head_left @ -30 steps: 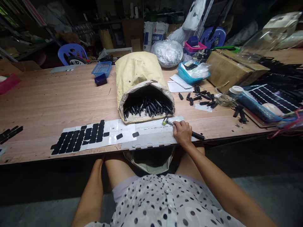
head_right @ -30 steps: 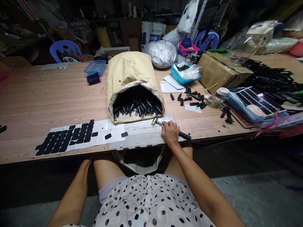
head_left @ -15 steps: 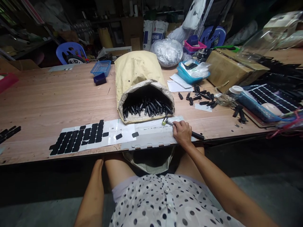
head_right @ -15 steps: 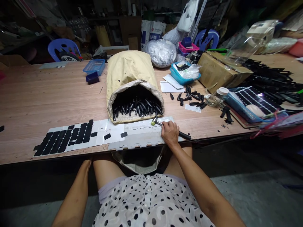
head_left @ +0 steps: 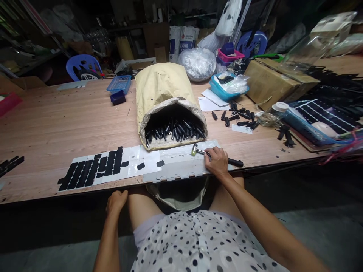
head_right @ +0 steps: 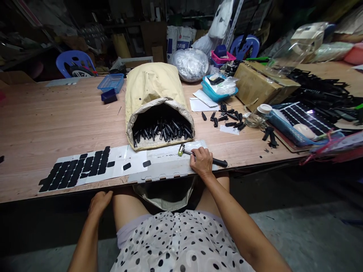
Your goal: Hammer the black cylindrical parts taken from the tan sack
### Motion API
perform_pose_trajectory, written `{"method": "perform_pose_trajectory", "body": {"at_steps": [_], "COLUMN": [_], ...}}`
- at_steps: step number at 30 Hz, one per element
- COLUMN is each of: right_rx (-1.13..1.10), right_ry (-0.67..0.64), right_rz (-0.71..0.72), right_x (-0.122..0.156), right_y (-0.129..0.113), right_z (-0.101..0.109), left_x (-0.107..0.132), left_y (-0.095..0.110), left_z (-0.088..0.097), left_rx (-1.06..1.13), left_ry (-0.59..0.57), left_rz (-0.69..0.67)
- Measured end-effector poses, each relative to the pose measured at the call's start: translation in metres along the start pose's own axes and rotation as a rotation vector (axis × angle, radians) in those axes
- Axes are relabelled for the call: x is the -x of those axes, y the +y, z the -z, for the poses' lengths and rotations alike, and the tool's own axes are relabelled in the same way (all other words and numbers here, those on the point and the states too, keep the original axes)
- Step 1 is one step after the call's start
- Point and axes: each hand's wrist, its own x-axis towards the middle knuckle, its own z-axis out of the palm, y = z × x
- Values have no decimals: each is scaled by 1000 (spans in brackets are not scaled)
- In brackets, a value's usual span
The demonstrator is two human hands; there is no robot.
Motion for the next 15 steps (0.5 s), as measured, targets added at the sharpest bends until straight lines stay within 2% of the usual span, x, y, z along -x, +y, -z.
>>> {"method": "perform_pose_trajectory", "body": {"at_steps": [2,3,5,7,9,12,14,15], "right_rx": [-4,-5,-6,-2,2,7,14,19], "right_ry": [-2,-4,-2,5,18,39,46,47], "right_rz": [3,5,10,10,5,-6,-5,-4], "right_x": [0,0,0,0,0,0,0,0], "right_y": [-1,-2,-3,-3,-3,-4,-5,-5], "right_z": [1,1,1,0,-1,-3,-3,-3], "left_x": [10,16,25,27,20,1,-12,-17], "left_y": [4,11,37,80,135,220,267,285], "left_z": [5,10,21,30,33,23,11,5], "left_rx": [-23,-15,18,-1,-61,-206,-401,-430], "left_ry": [-112,-162,-206,-181,-94,118,235,248], "left_rz": [-29,-101,-337,-580,-778,-1060,-1187,-1220]}}
